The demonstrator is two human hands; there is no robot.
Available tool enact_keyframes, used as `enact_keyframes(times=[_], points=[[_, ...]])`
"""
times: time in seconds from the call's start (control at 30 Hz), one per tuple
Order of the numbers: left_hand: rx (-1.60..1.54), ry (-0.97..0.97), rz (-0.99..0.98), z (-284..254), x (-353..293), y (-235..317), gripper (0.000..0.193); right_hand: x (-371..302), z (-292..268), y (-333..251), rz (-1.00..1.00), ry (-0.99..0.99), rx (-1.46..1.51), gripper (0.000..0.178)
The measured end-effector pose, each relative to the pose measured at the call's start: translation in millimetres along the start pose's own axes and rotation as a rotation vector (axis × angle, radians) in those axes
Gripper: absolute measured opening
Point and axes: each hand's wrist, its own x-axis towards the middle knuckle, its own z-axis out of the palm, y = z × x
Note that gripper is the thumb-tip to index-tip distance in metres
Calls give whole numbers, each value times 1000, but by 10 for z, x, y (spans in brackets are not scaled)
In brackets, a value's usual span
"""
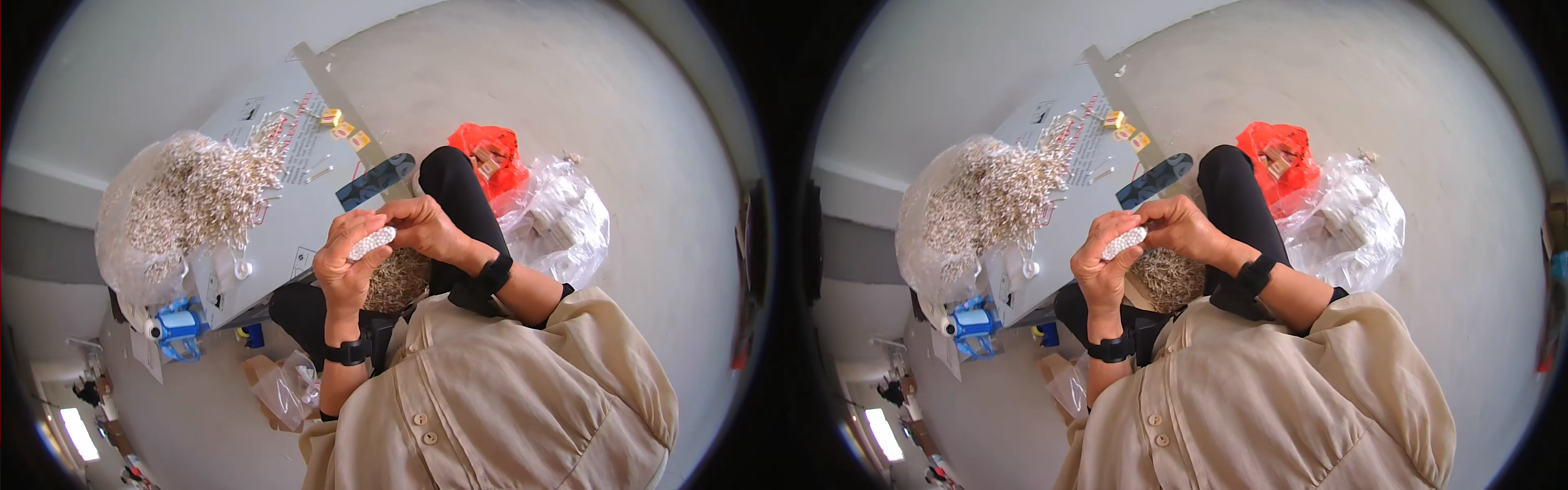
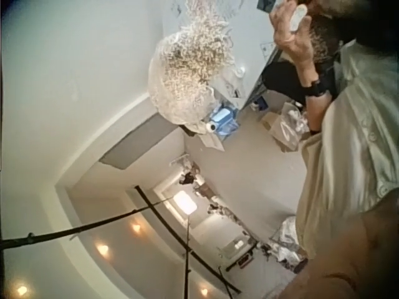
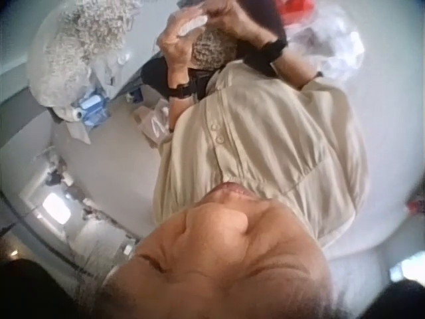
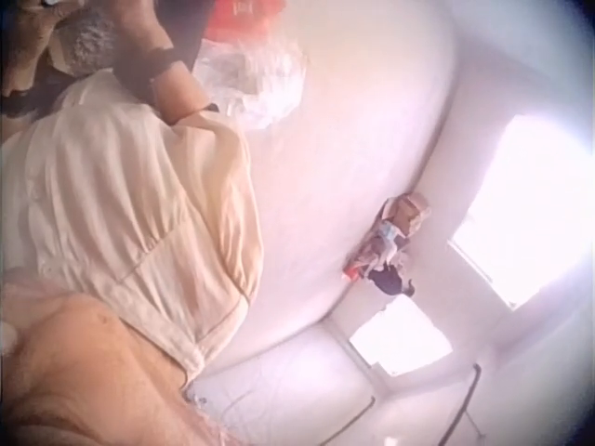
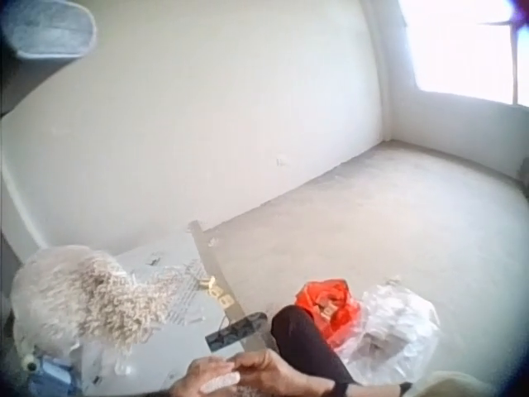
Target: Manually packing sets of cotton swabs into small plastic bags and sealing them with stickers.
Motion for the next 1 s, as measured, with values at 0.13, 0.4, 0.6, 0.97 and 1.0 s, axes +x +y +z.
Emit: enact_keyframes(times=[0.13, 0.4, 0.6, 0.97, 1.0], points=[[-188, -79, -302, 34, -33, -143, 48, -53, -170, 301, 136, -14, 51, 19], [-372, 8, -820, -29, -307, -805, 42, -144, -913, 450, 374, 592, 222, 22], [-362, -38, -921, 107, -324, -921, 34, -58, -1918, 653, 317, 1045, 500, 24], [-263, -72, -976, 3, -505, -1114, 29, 151, -1142, 639, 409, 648, -74, 15], [-255, -72, -955, 13, -493, -1108, 27, 209, -1050, 595, 412, 619, -105, 16]])
